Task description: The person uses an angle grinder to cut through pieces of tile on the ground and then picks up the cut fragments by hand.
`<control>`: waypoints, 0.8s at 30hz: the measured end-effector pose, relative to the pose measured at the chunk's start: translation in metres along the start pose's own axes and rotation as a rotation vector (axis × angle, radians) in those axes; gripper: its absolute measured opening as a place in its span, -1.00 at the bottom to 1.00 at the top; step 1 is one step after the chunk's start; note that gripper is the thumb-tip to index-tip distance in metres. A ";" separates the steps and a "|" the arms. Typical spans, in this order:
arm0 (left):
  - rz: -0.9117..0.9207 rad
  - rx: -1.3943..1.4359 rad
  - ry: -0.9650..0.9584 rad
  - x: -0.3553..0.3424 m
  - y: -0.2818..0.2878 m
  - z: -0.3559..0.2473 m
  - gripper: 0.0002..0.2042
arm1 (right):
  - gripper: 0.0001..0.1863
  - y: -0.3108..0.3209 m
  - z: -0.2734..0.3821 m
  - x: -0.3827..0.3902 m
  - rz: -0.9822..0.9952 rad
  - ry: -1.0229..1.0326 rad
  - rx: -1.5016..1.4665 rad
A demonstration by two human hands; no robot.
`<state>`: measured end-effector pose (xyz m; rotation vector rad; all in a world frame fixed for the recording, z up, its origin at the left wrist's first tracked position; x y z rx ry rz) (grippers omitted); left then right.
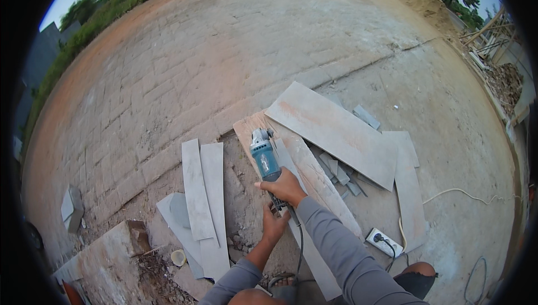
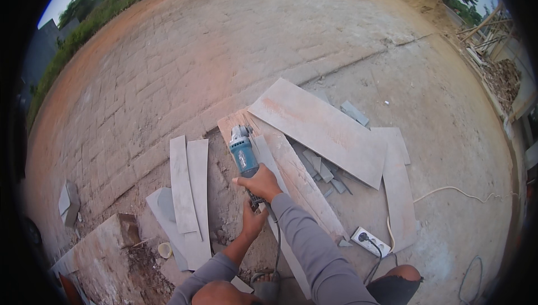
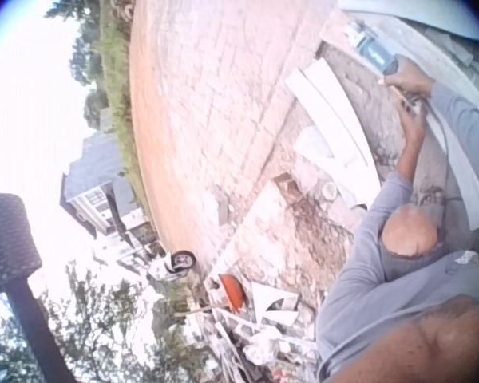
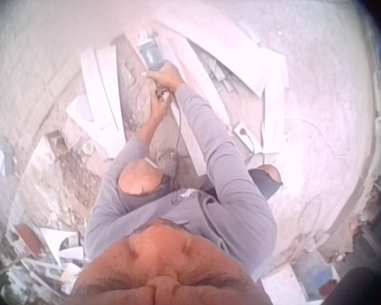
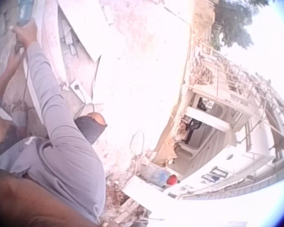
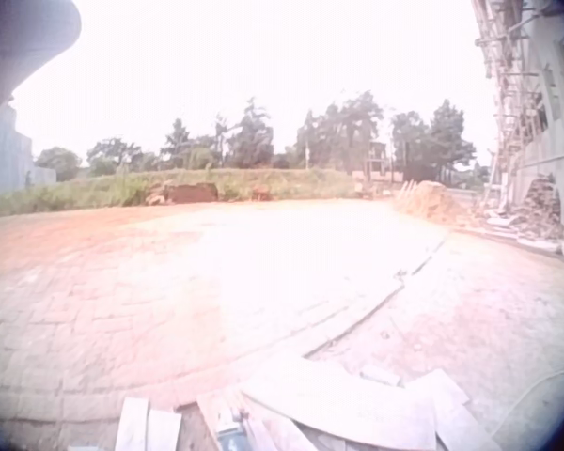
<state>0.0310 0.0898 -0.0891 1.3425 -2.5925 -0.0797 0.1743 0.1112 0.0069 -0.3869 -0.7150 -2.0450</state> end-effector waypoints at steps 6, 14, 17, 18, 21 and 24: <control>0.012 -0.015 0.014 0.000 0.002 0.005 -0.25 | -0.22 -0.005 0.004 -0.013 0.002 0.033 0.021; -0.016 -0.023 0.008 0.003 0.002 -0.002 -0.38 | -0.24 -0.004 0.005 -0.018 0.003 0.028 0.022; -0.008 -0.042 0.011 0.002 0.002 -0.001 -0.36 | -0.16 -0.007 0.002 -0.021 0.047 0.006 0.015; -0.006 -0.021 0.030 0.002 0.003 0.001 -0.31 | -0.12 -0.008 0.002 -0.022 0.072 -0.005 0.010; 0.002 0.029 0.056 0.003 0.001 -0.004 -0.20 | -0.11 -0.008 0.001 -0.023 0.083 -0.015 0.010; -0.003 0.032 0.036 0.003 0.003 0.001 -0.20 | -0.11 -0.009 0.004 -0.023 0.097 -0.021 0.017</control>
Point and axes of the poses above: each hand's wrist, its own x-axis away from the middle knuckle, its own y-axis out of the back of the hand, z = x × y, the point moved 7 cm from there along -x, towards the middle knuckle, and after that the axes turned 8 degrees about -y, right-handed, at the moved point
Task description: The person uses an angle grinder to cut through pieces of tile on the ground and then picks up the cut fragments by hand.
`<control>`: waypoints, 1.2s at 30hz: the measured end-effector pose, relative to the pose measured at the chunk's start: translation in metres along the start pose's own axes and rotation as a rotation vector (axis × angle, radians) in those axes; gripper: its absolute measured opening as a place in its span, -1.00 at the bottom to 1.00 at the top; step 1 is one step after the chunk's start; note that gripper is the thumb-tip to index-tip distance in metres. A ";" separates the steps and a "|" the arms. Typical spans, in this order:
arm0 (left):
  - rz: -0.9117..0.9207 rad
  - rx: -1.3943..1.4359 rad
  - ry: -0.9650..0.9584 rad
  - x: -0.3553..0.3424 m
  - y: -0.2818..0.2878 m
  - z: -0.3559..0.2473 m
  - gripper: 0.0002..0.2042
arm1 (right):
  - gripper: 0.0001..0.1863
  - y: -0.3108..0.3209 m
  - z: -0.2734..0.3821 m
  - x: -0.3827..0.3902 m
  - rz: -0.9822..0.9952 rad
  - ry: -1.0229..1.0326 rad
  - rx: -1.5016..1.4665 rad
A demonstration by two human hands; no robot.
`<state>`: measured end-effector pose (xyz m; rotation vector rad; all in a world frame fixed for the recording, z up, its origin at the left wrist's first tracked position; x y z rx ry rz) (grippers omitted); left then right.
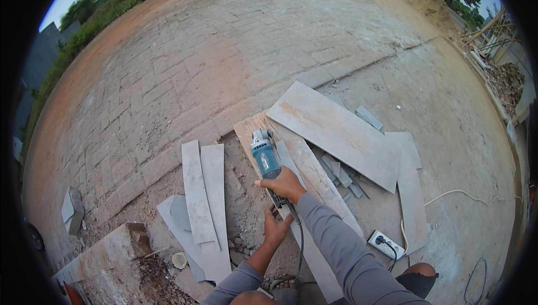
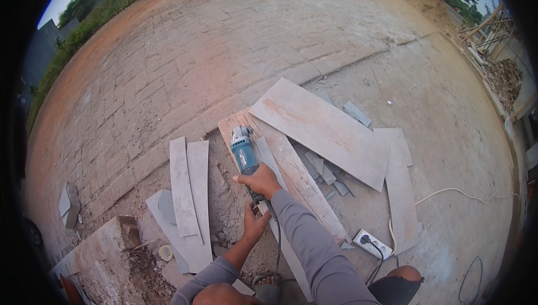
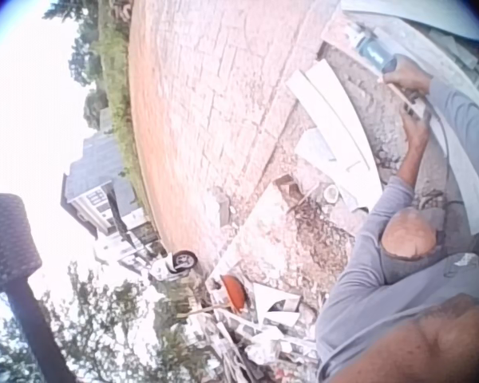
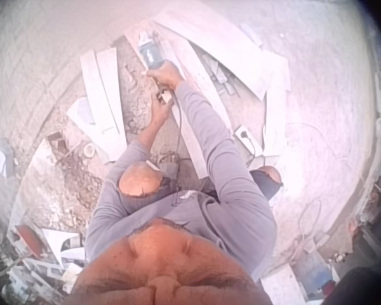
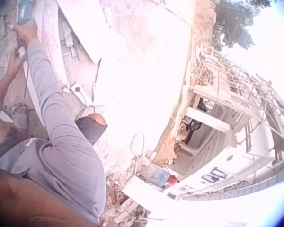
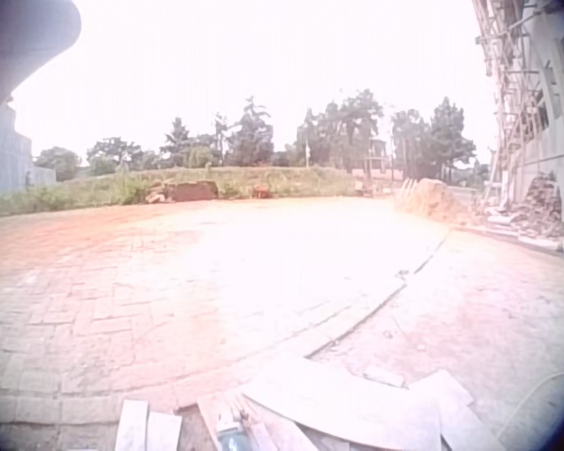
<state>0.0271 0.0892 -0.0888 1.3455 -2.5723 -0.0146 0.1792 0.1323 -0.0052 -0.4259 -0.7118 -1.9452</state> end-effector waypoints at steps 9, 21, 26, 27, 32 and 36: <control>-0.007 -0.039 -0.035 0.001 -0.001 -0.008 -0.34 | -0.10 0.002 0.001 0.002 0.007 -0.034 0.020; -0.014 -0.080 -0.036 -0.001 0.000 0.000 -0.33 | -0.07 0.001 -0.002 0.003 0.013 -0.044 0.024; -0.021 -0.074 -0.017 0.001 -0.002 -0.010 -0.33 | -0.09 0.004 -0.003 0.005 0.000 -0.047 0.020; -0.014 -0.057 -0.011 0.001 -0.003 -0.009 -0.29 | -0.10 0.005 -0.004 0.005 -0.008 -0.049 0.020; -0.004 -0.059 -0.001 -0.001 0.000 -0.002 -0.22 | -0.11 0.005 0.002 0.012 0.013 -0.056 0.030; -0.009 -0.033 0.000 -0.001 -0.002 -0.004 -0.24 | -0.11 0.006 0.000 0.013 0.013 -0.066 0.021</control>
Point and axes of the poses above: each hand's wrist, its own x-axis away from the middle knuckle, its own y-axis out of the back of the hand, z = x × y, the point moved 7 cm from there along -x, towards the middle knuckle, and after that the axes turned 8 degrees about -y, right-handed, at the moved point
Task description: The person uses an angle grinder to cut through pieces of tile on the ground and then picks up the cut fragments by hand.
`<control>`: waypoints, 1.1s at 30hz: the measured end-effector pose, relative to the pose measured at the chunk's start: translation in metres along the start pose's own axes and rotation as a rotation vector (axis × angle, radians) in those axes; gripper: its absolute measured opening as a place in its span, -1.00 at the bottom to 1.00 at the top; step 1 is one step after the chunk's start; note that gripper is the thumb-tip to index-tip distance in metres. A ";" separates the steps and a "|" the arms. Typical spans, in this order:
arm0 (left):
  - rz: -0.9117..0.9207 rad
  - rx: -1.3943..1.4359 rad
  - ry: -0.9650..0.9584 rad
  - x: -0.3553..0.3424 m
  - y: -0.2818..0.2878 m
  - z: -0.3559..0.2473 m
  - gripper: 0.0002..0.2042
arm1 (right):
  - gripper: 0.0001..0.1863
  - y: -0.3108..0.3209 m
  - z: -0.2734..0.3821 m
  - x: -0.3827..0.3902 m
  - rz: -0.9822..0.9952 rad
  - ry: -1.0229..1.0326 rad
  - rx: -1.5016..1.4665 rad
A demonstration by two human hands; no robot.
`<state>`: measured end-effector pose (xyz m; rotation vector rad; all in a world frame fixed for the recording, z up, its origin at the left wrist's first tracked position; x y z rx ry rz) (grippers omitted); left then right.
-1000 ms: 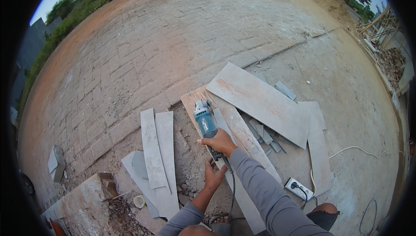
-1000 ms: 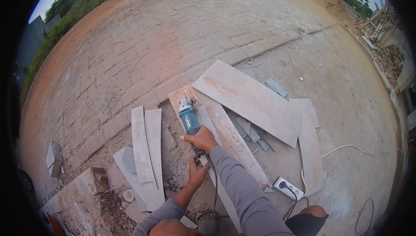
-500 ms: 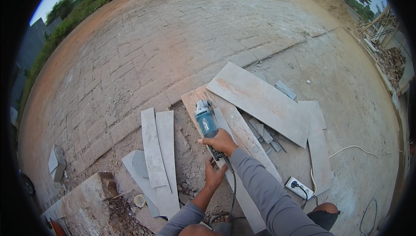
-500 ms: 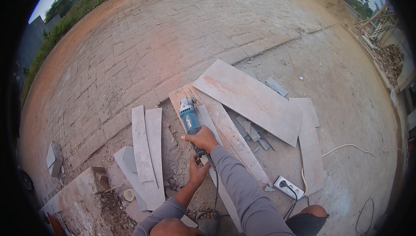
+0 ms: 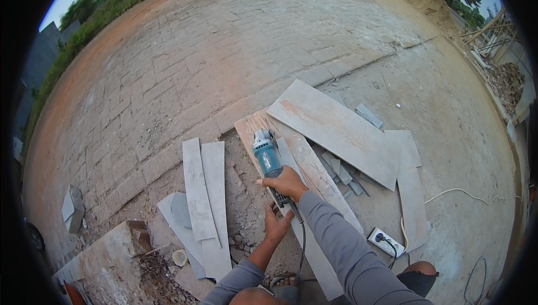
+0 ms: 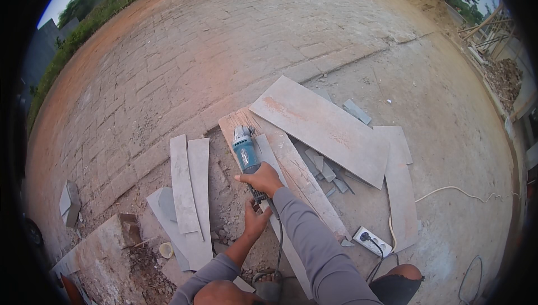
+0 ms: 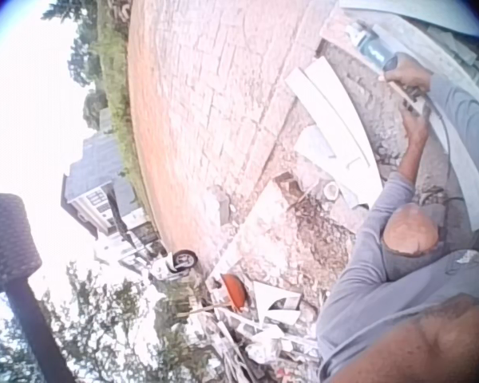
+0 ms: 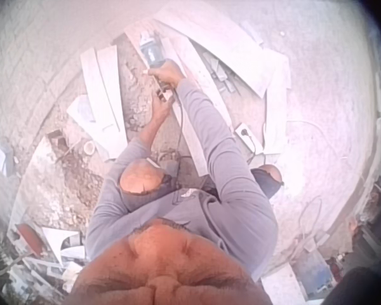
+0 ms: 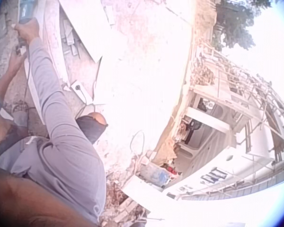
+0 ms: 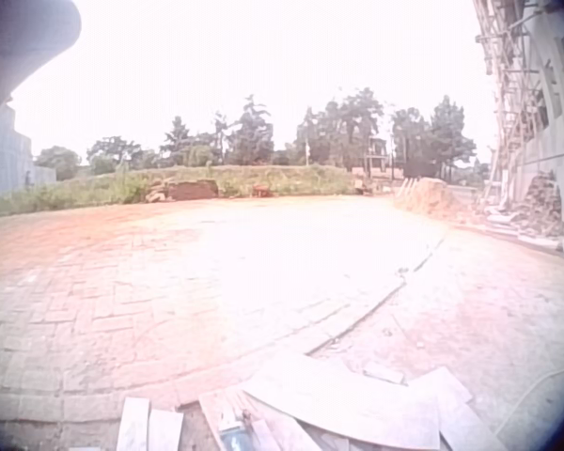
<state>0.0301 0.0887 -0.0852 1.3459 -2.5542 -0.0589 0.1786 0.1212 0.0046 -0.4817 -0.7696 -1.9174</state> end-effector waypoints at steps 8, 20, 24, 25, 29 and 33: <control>-0.013 -0.008 -0.001 0.001 0.002 -0.003 -0.24 | -0.15 0.001 0.002 0.003 -0.009 0.005 -0.010; -0.016 -0.013 -0.009 0.000 0.002 0.001 -0.22 | -0.10 -0.001 -0.009 0.004 -0.020 0.026 -0.003; -0.012 -0.009 -0.009 0.000 0.002 0.002 -0.21 | -0.08 -0.001 -0.009 0.007 -0.003 0.029 -0.008; -0.011 -0.008 -0.006 0.001 0.002 0.001 -0.21 | -0.08 -0.001 -0.009 0.007 -0.004 0.027 -0.006; -0.013 0.001 -0.016 0.000 0.001 0.002 -0.20 | -0.09 0.000 -0.009 0.007 -0.015 0.014 0.010; -0.020 -0.018 -0.017 0.000 0.002 0.002 -0.20 | -0.11 0.000 -0.007 0.010 -0.003 0.011 0.010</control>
Point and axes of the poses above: each hand's wrist, its own x-axis away from the middle knuckle, its own y-axis out of the back of the hand, z = x × y, the point moved 7 cm from there along -x, towards the middle knuckle, and after that the axes turned 8 degrees about -y, right-handed, at the moved point
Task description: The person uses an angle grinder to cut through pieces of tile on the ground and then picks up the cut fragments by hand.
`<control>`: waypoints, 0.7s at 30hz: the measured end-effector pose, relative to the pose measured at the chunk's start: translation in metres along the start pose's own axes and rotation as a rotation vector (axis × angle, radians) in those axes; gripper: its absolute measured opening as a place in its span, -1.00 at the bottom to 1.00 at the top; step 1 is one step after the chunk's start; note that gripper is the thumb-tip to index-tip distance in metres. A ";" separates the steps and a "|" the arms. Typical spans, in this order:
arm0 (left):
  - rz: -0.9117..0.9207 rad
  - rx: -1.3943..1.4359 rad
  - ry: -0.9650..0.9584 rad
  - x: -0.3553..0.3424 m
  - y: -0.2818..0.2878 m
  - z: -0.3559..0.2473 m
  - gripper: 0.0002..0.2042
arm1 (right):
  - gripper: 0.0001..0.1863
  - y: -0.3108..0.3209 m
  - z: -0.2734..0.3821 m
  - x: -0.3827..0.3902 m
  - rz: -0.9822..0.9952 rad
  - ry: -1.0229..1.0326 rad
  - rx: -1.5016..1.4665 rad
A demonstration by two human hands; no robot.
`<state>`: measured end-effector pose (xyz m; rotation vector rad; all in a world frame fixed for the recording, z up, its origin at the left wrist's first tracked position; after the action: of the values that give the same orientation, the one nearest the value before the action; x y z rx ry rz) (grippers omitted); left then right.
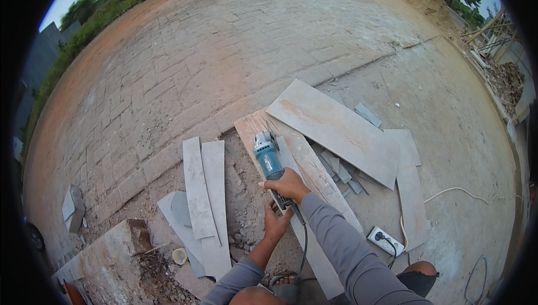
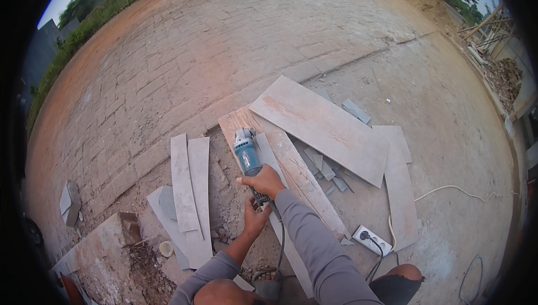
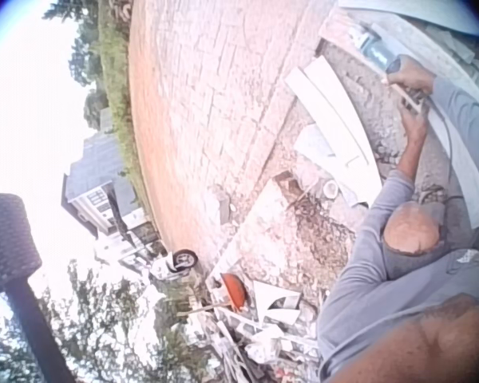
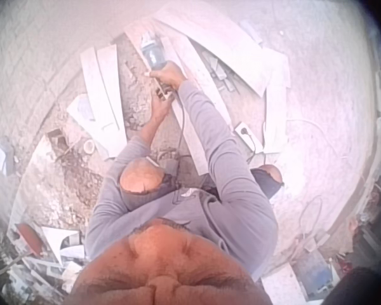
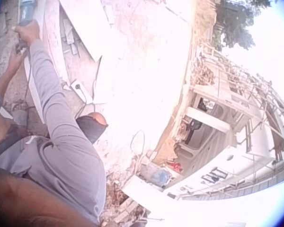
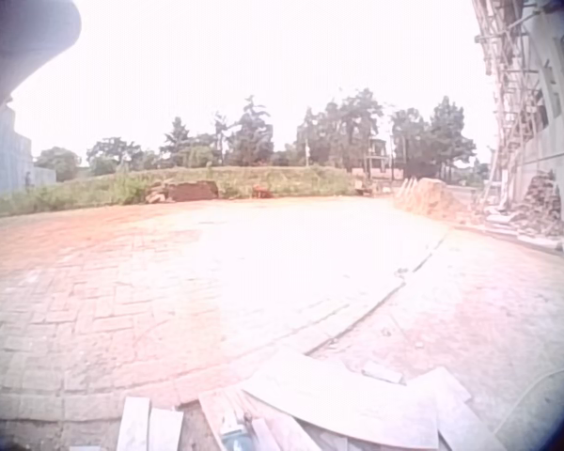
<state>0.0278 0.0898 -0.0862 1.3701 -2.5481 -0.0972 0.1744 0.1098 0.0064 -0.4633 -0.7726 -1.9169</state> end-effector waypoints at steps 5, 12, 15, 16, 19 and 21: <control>-0.006 -0.016 -0.009 0.001 0.000 -0.005 -0.32 | -0.14 0.000 -0.002 -0.001 -0.002 -0.007 -0.009; -0.008 -0.020 -0.009 0.000 -0.001 -0.002 -0.29 | -0.13 0.001 -0.002 0.000 -0.014 -0.002 -0.011; -0.007 0.006 0.008 0.000 0.000 -0.001 -0.23 | -0.12 0.001 0.000 0.006 -0.008 0.002 -0.036; -0.008 0.005 0.009 0.000 -0.001 -0.001 -0.23 | -0.12 0.001 -0.003 0.005 -0.011 0.003 -0.033; 0.000 0.010 0.020 0.000 -0.002 -0.001 -0.24 | -0.12 0.000 -0.009 0.004 -0.018 0.004 -0.026; 0.002 0.005 0.022 0.000 0.000 0.000 -0.23 | -0.12 0.000 -0.008 0.009 -0.019 -0.002 -0.025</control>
<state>0.0280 0.0894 -0.0863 1.3626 -2.5336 -0.0750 0.1703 0.0991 0.0060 -0.4743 -0.7577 -1.9458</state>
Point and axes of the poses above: each hand's wrist, its own x-axis away from the middle knuckle, its own y-axis out of the back of the hand, z = x × y, the point moved 7 cm from there along -x, towards the middle knuckle, and after that the axes turned 8 degrees about -y, right-handed, at the moved point
